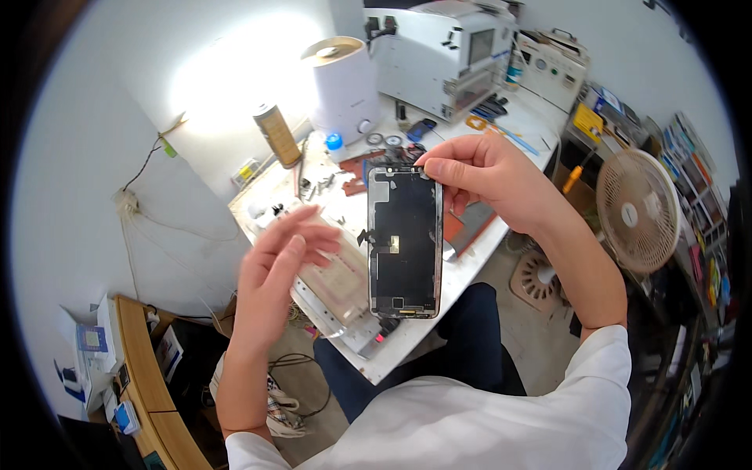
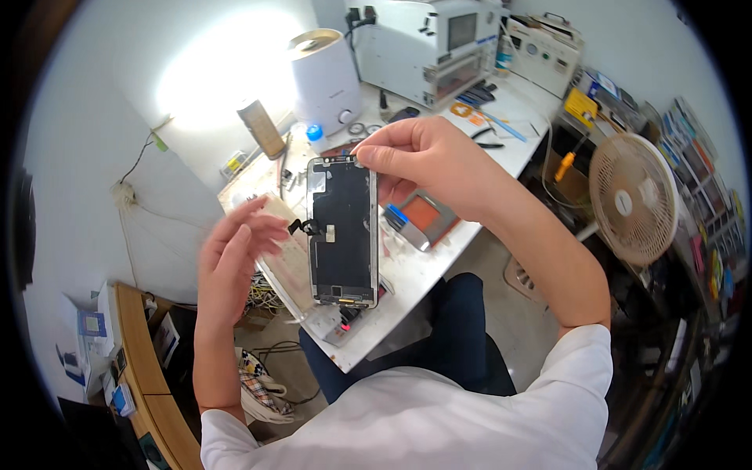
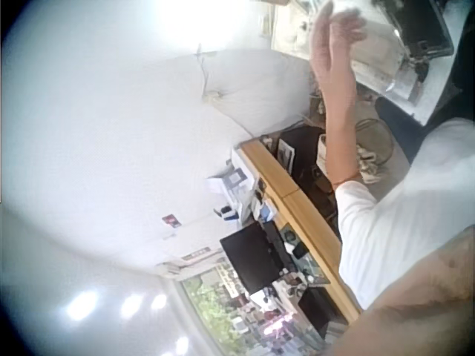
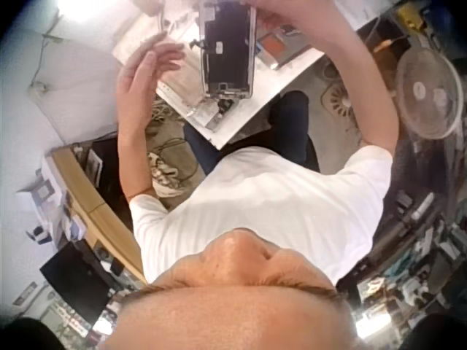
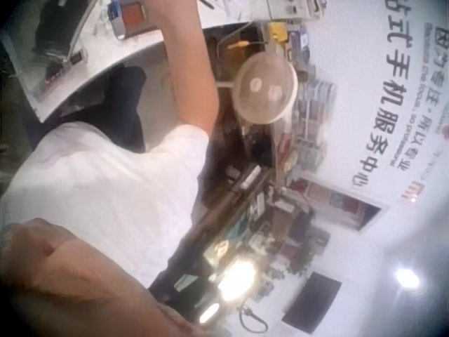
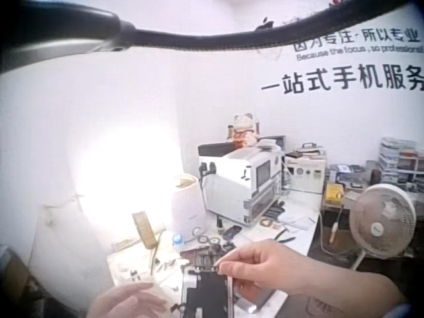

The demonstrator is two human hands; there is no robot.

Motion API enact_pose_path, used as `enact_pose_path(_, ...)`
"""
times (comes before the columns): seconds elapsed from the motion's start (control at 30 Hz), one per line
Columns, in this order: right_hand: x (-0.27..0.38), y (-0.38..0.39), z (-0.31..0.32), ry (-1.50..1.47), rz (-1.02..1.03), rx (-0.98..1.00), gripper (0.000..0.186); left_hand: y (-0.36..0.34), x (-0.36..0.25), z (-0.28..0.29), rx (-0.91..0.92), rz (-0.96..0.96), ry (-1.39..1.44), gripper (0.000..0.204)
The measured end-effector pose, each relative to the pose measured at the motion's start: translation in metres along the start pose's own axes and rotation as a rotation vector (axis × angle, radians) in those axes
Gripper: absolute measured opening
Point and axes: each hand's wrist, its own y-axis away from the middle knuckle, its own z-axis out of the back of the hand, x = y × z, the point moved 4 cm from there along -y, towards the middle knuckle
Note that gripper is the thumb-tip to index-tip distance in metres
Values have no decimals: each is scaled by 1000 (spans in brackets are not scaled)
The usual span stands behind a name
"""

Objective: The person applies adhesive to the frame of a disassembled smartphone using a small bottle and a plastic card. They carefully spread the glue along the edges of the device's chassis, which is held in a clamp, and then move the phone to a workbench mat.

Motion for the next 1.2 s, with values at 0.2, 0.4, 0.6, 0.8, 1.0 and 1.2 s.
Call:
enact_pose_path(0.2, -15, 93, 0, -157, -50, -67, 28, 75, 35, -120, 526, 512, 953, 90)
enact_pose_path(0.4, -38, 227, -4, -187, -109, -185, 26, 155, 85, -226, 913, 546, 1473, 113)
enact_pose_path(0.6, -64, 364, -3, -121, -160, -416, 25, 228, 95, -306, 1098, 624, 1457, 132)
enact_pose_path(0.8, -115, 466, 6, -290, -58, -515, 40, 286, 112, -371, 1123, 758, 1475, 131)
enact_pose_path(1.0, -215, 577, 5, -389, -25, -881, 41, 309, 106, -441, 1128, 833, 1030, 106)
enact_pose_path(1.2, -198, 725, -49, -51, 65, -1261, 63, 349, 102, -534, 1263, 571, 595, 99)
